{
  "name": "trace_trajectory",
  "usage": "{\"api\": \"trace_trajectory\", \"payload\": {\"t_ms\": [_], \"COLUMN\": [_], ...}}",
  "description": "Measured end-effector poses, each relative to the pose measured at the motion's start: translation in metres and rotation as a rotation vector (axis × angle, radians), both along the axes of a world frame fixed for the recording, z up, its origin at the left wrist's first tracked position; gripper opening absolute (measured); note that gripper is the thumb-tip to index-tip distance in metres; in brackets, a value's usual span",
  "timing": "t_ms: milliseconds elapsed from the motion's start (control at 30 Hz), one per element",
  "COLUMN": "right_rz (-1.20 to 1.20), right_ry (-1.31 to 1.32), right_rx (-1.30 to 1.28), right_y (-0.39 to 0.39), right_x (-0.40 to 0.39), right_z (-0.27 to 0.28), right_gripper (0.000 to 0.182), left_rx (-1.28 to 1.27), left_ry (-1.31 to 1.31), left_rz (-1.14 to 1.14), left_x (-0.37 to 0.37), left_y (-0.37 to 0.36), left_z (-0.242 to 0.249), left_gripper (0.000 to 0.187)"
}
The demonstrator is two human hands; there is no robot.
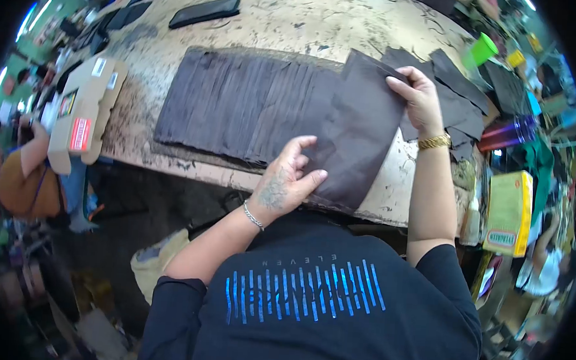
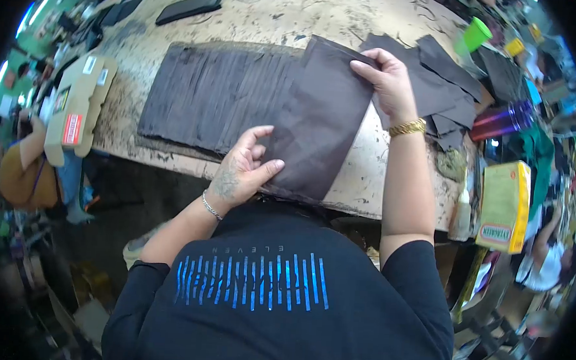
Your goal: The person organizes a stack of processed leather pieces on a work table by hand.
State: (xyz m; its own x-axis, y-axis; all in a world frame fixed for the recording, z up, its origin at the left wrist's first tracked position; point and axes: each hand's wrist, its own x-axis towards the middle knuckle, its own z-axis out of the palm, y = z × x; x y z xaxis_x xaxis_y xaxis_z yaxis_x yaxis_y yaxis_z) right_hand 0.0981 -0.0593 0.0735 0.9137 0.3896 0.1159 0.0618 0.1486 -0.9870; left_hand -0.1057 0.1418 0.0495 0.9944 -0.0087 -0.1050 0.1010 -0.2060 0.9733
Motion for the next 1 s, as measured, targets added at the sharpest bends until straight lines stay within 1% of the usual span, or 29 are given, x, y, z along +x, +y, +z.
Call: {"api": "trace_trajectory", "payload": {"t_ms": [33,67,100,133,167,200,233,267,300,333,400,467,533,667,733,767,800,833,867,900,933,1000], "right_rz": [-0.018,0.024,-0.003,-0.034,-0.099,-0.168,-0.164,-0.163,-0.157,-0.152,-0.172,-0.146,-0.17,-0.128,-0.097,-0.09,-0.191,-0.291,-0.289,-0.294,-0.299,-0.23], "right_ry": [-0.092,-0.069,-0.116,-0.16,-0.243,-0.426,-0.468,-0.511,-0.541,-0.54,-0.506,-0.478,-0.529,-0.496,-0.442,-0.44,-0.602,-0.764,-0.656,-0.742,-0.827,-0.89], "right_rx": [-0.132,-0.115,-0.259,-0.402,-0.473,-0.531,-0.612,-0.693,-0.713,-0.708,-0.791,-0.819,-0.767,-0.77,-0.884,-0.886,-0.94,-0.988,-1.039,-1.044,-1.047,-0.992], "right_y": [0.006,0.012,0.018,0.023,0.027,0.03,0.027,0.026,0.026,0.026,0.028,0.031,0.033,0.034,0.033,0.033,0.033,0.033,0.035,0.037,0.038,0.048], "right_x": [0.011,0.024,0.033,0.038,0.039,0.046,0.053,0.053,0.053,0.054,0.05,0.049,0.05,0.053,0.051,0.05,0.048,0.044,0.033,0.03,0.027,0.013], "right_z": [-0.012,-0.032,-0.044,-0.055,-0.061,-0.075,-0.086,-0.085,-0.084,-0.084,-0.081,-0.081,-0.085,-0.092,-0.09,-0.09,-0.091,-0.091,-0.078,-0.077,-0.078,-0.083], "right_gripper": [0.013,0.015,0.016,0.018,0.022,0.025,0.026,0.027,0.027,0.027,0.028,0.028,0.028,0.027,0.03,0.03,0.035,0.04,0.052,0.055,0.058,0.063], "left_rx": [0.109,0.222,0.228,0.294,0.361,0.368,0.443,0.518,0.498,0.502,0.548,0.556,0.445,0.394,0.409,0.435,0.433,0.524,0.615,0.785,0.784,1.092], "left_ry": [-0.058,-0.119,-0.111,-0.113,-0.115,-0.112,-0.118,-0.127,-0.059,-0.056,-0.002,0.004,0.08,0.108,0.129,0.145,0.152,0.135,0.117,0.072,0.08,-0.298], "left_rz": [0.096,0.188,0.21,0.24,0.266,0.278,0.271,0.262,0.278,0.282,0.266,0.264,0.289,0.349,0.365,0.375,0.378,0.376,0.373,0.379,0.379,0.365], "left_x": [-0.001,0.0,0.003,0.005,0.006,0.005,0.005,0.007,0.008,0.009,0.008,0.008,0.007,0.004,0.002,0.001,-0.002,-0.008,-0.012,-0.017,-0.017,-0.012], "left_y": [-0.005,-0.01,-0.013,-0.015,-0.017,-0.019,-0.02,-0.021,-0.022,-0.022,-0.022,-0.024,-0.026,-0.021,-0.017,-0.017,-0.016,-0.014,-0.012,-0.012,-0.013,-0.017], "left_z": [0.003,0.003,0.0,-0.007,-0.015,-0.023,-0.032,-0.034,-0.036,-0.038,-0.041,-0.038,-0.033,-0.03,-0.035,-0.03,-0.03,-0.031,-0.029,-0.025,-0.019,-0.012], "left_gripper": [0.053,0.054,0.054,0.053,0.052,0.052,0.049,0.047,0.043,0.043,0.04,0.037,0.036,0.035,0.033,0.029,0.029,0.027,0.024,0.025,0.025,0.03]}}
